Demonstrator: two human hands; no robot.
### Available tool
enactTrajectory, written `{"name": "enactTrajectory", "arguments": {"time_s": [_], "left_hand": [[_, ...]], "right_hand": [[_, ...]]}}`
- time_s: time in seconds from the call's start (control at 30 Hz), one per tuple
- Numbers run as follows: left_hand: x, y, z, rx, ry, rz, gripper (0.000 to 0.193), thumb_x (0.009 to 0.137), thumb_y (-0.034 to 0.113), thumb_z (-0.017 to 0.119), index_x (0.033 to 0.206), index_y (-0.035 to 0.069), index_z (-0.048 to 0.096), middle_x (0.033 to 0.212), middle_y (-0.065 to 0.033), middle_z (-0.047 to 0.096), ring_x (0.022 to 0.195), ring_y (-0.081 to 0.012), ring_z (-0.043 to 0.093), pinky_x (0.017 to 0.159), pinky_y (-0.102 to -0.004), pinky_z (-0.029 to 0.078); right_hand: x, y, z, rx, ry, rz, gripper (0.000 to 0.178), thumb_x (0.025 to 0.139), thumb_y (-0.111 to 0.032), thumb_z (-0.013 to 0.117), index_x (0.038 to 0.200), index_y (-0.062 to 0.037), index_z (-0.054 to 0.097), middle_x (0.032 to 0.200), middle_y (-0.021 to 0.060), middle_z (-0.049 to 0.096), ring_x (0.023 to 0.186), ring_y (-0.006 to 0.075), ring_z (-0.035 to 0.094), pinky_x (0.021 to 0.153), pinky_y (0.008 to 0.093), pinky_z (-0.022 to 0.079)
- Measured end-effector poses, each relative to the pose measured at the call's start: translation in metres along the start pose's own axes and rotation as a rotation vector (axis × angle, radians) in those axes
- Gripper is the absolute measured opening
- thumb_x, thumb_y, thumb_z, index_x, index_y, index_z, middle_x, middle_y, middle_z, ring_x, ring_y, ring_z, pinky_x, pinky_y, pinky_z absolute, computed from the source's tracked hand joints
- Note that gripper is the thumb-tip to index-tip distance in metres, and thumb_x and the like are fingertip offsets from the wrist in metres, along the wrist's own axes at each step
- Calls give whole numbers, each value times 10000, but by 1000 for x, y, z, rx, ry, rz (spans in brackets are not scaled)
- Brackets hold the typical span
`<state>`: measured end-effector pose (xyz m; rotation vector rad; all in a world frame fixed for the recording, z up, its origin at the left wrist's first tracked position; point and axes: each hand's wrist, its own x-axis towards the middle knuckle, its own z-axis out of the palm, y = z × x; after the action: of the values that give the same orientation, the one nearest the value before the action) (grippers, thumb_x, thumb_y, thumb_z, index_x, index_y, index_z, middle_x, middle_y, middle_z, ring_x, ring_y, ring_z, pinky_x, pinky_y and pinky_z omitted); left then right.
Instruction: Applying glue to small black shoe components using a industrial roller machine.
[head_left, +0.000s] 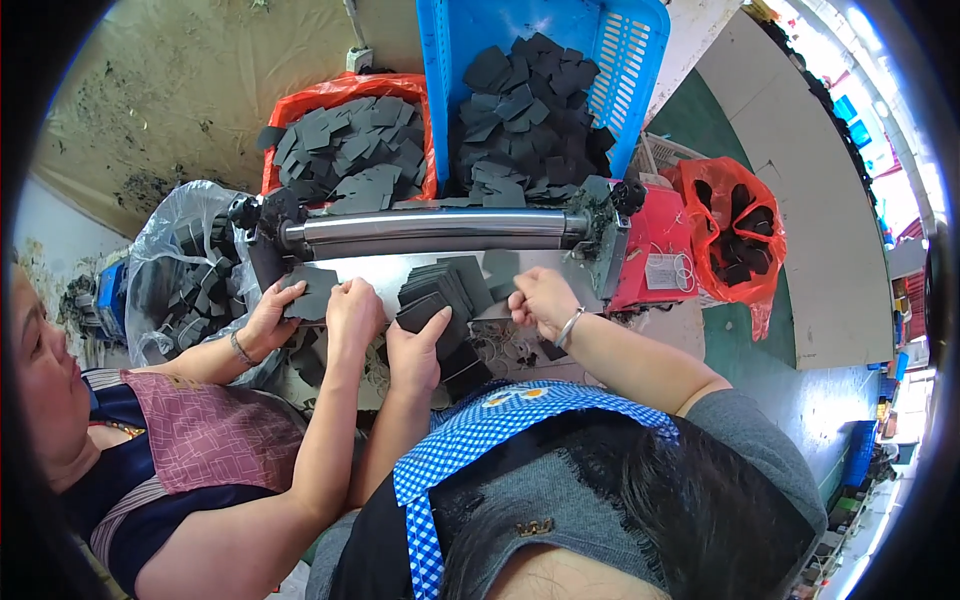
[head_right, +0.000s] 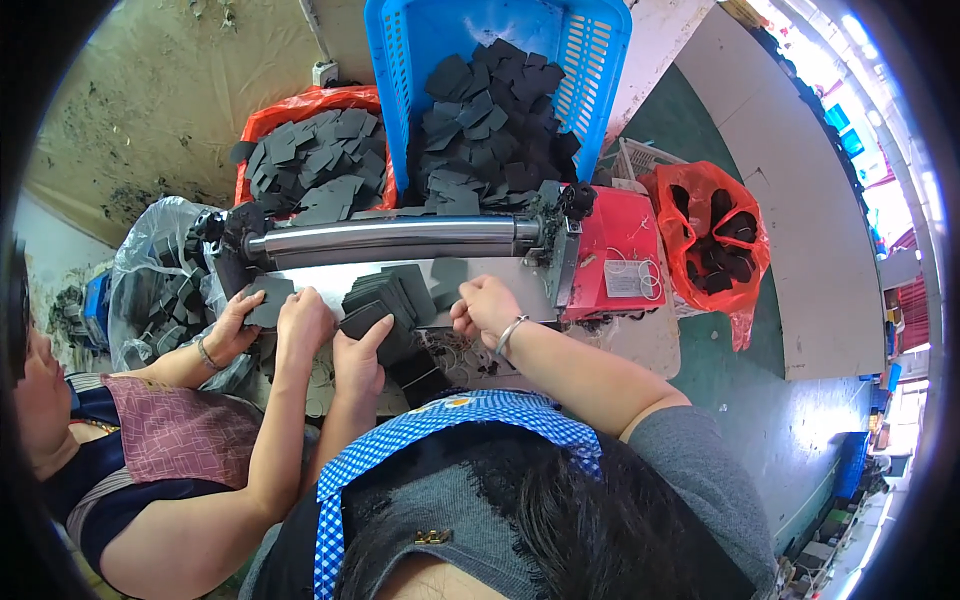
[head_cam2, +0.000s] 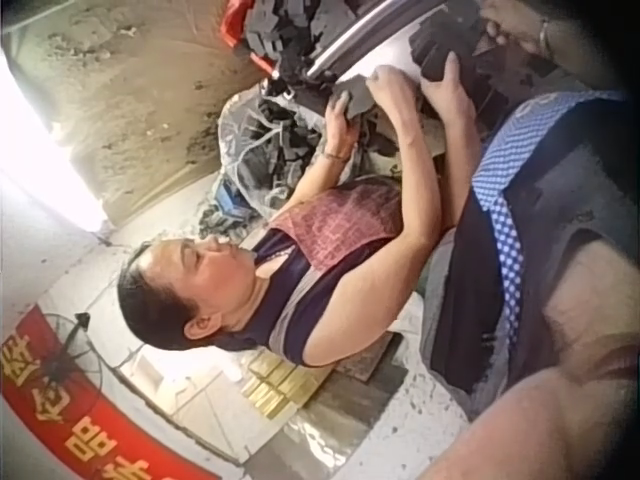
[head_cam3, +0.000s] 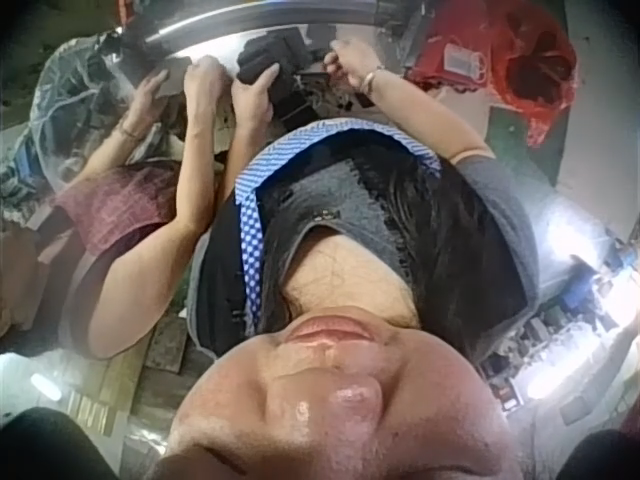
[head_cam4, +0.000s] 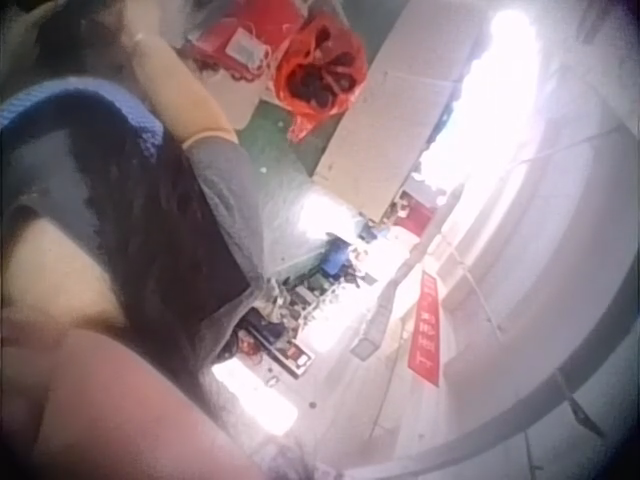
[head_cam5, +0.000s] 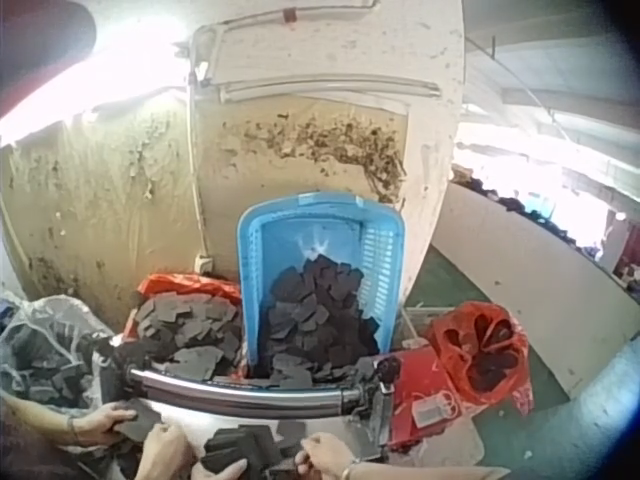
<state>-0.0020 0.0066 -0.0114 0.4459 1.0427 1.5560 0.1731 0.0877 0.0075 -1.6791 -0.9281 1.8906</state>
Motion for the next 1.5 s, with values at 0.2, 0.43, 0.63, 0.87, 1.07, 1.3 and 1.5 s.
{"name": "enactTrajectory", "arguments": {"time_s": [0.2, 0.43, 0.63, 0.87, 1.07, 1.3, 1.5], "left_hand": [[0, 5, 1, -15, -22, -82, 265, 731, -15, 642, 988, -18, 574, 921, -80, 613, 815, -164, 593, 727, -289, 492], [-1, 10, 2, -118, -48, -207, 262, 745, 0, 638, 999, -13, 573, 935, -78, 618, 821, -167, 595, 736, -298, 488], [-2, 9, 6, -95, -88, -207, 260, 760, 18, 631, 1011, -8, 571, 941, -75, 618, 846, -167, 591, 756, -293, 477], [-3, 8, 8, -135, -106, -260, 249, 749, 5, 639, 990, -14, 577, 938, -82, 618, 846, -166, 591, 759, -292, 474], [-1, 8, 3, -70, -29, -170, 244, 734, -14, 645, 970, -20, 582, 923, -84, 618, 810, -163, 593, 739, -283, 477], [1, 5, 0, -63, -17, -149, 274, 738, -4, 645, 1000, -20, 565, 938, -89, 614, 819, -165, 591, 739, -287, 479], [-4, 18, 11, -174, -162, -252, 247, 781, 23, 600, 1019, -13, 551, 963, -84, 605, 853, -173, 588, 778, -304, 473]], "right_hand": [[4, -8, 1, 153, -180, -102, 208, 886, -241, 503, 849, -36, 499, 711, 98, 602, 477, 123, 548, 391, 193, 392], [23, 0, -19, 143, -35, 48, 196, 834, -245, 597, 832, -54, 552, 718, 45, 597, 541, 82, 540, 433, 183, 395], [-3, -6, 3, -60, -409, -133, 214, 789, -190, 654, 912, -32, 581, 708, -3, 570, 578, 49, 504, 455, 154, 360], [-5, -6, 2, 197, -441, 35, 173, 783, -174, 668, 773, -59, 538, 611, -36, 499, 488, 41, 452, 407, 155, 344], [6, 0, -10, 318, -394, 185, 196, 798, -193, 650, 770, -49, 521, 633, 13, 544, 479, 80, 517, 423, 176, 437], [12, -12, -11, 280, -178, -50, 203, 810, -223, 633, 847, -41, 550, 699, 35, 587, 638, 120, 590, 524, 194, 477], [-6, -8, 3, 16, -515, -49, 181, 763, -163, 685, 823, -45, 561, 665, -17, 531, 549, 55, 482, 464, 176, 360]]}}
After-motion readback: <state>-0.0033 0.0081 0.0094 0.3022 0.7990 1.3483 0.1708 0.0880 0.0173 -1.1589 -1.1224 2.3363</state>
